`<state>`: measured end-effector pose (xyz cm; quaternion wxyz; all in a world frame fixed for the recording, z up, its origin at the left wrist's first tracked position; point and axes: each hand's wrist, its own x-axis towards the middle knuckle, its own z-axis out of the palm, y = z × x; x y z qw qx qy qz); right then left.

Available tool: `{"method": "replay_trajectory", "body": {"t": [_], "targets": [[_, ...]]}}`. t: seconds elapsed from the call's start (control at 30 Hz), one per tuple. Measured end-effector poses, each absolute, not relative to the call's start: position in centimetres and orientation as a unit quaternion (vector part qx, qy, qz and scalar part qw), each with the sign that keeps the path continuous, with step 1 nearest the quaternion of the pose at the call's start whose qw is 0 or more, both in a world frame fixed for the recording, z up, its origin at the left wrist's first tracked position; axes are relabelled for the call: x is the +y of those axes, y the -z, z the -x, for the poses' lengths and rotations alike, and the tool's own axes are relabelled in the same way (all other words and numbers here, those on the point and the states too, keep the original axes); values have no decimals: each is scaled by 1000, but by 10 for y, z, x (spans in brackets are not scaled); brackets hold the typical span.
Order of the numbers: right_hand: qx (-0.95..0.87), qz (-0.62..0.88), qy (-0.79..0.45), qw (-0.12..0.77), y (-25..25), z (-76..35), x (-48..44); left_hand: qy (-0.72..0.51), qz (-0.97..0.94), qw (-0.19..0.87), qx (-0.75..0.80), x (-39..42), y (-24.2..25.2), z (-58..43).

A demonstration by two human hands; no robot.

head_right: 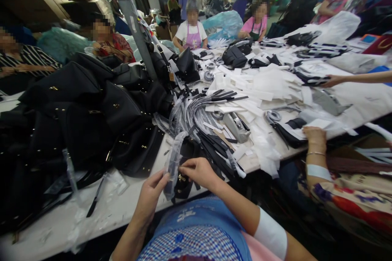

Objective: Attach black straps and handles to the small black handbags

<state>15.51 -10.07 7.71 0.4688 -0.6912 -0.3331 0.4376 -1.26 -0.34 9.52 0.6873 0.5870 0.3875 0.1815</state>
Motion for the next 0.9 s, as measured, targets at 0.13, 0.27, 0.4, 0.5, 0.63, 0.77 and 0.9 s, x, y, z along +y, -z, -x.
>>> {"method": "replay_trajectory", "body": {"t": [0.13,0.27,0.4,0.5,0.63,0.77,0.9], "targets": [[-329,613,-507,509,-85,-149,-93,-177,-600,679,384,-4,-97,12],[-324,523,-589,524,-99,-153,-101,-175,-617,669,375,-2,-99,15],[-331,568,-569,495,-105,-153,-105,-177,-672,623,361,-3,-105,17],[-305,618,-520,504,-103,-147,-100,-191,-706,586,350,-4,-108,16],[-295,650,-473,517,-102,-140,-96,-206,-650,633,366,-8,-101,14],[-302,646,-475,516,-107,-142,-96,-252,-501,737,377,-15,-95,8],[-299,635,-501,505,-111,-144,-94,-239,-458,787,338,-14,-100,6]]}}
